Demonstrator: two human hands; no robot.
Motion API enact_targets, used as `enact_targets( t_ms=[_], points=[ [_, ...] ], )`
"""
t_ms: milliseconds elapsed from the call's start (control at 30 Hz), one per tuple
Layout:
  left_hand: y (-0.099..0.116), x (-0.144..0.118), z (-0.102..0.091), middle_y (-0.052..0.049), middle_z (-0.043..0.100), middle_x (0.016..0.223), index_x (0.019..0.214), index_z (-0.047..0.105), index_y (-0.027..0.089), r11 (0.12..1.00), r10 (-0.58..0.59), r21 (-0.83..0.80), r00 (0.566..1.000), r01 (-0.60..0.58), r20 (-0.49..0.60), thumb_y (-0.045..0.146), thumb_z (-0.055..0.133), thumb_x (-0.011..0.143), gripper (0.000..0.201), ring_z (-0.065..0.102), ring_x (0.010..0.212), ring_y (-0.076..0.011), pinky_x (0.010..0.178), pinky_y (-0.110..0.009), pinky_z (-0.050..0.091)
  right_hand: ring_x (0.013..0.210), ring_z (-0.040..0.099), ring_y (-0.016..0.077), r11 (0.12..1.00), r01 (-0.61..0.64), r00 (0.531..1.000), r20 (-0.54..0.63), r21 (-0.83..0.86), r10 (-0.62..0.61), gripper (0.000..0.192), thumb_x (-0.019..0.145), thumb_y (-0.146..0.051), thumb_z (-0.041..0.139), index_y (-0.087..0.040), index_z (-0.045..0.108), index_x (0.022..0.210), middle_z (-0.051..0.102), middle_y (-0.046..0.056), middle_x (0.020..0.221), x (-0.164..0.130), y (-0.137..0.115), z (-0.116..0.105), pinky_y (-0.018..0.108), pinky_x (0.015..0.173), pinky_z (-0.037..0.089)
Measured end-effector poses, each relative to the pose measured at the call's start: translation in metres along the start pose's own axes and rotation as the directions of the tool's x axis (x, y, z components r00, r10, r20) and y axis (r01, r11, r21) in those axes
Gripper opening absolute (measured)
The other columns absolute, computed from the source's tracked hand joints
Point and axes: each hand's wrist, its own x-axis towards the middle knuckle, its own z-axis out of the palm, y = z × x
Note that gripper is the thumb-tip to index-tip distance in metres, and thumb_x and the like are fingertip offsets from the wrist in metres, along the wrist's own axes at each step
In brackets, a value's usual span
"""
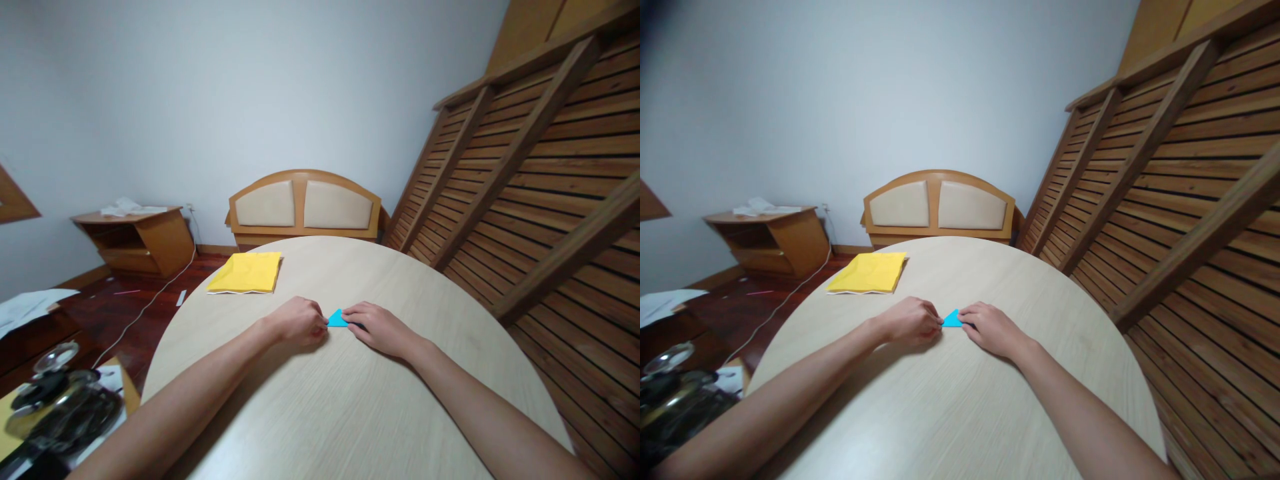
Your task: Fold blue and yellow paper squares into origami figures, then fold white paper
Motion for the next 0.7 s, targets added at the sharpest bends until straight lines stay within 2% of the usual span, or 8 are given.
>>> enact_targets(
  t_ms=[100,167,367,700],
  points=[
    [0.001,0.001,-0.001,-0.004,0.071,0.076,0.071,0.066,0.02,0.999,0.035,0.036,0.999,-0.036,0.04,0.024,0.057,0.082,0.015,0.067,0.073,-0.0188,0.064,-0.026,0.047,0.109,0.062,0.0242,1.0,-0.007,1.0,0.0,0.002,0.007,0.027,0.095,-0.026,0.054,-0.022,0.072,0.115,0.072,0.008,0.117,0.001,-0.002,-0.001,0.041,0.097,0.047],
    [0.002,0.002,0.001,-0.005,0.07,0.076,0.072,0.065,0.02,0.999,0.011,0.041,1.0,-0.012,0.02,0.024,0.055,0.085,0.017,0.066,0.073,-0.0184,0.062,-0.026,0.046,0.109,0.062,0.0242,1.0,-0.005,1.0,-0.004,0.007,0.005,0.028,0.096,-0.026,0.054,-0.022,0.071,0.117,0.072,0.008,0.117,0.001,-0.002,-0.002,0.041,0.097,0.047],
    [0.011,0.007,0.016,-0.005,0.067,0.082,0.094,0.067,0.02,0.993,-0.099,0.051,0.993,0.102,-0.058,0.029,0.051,0.095,0.019,0.065,0.076,-0.0176,0.064,-0.026,0.046,0.106,0.062,0.0239,1.0,-0.01,1.0,-0.001,0.023,0.01,0.027,0.096,-0.027,0.054,-0.023,0.07,0.117,0.072,0.008,0.116,0.001,-0.001,-0.001,0.04,0.095,0.048],
    [0.017,0.009,0.023,-0.006,0.065,0.09,0.096,0.065,0.021,0.983,-0.173,0.052,0.982,0.177,-0.072,0.031,0.049,0.097,0.018,0.063,0.085,-0.0192,0.07,-0.028,0.049,0.095,0.062,0.023,0.998,-0.055,0.997,0.043,-0.022,0.056,0.029,0.097,-0.026,0.05,-0.022,0.066,0.121,0.072,0.009,0.106,0.0,-0.006,-0.007,0.034,0.084,0.048]
  ],
)
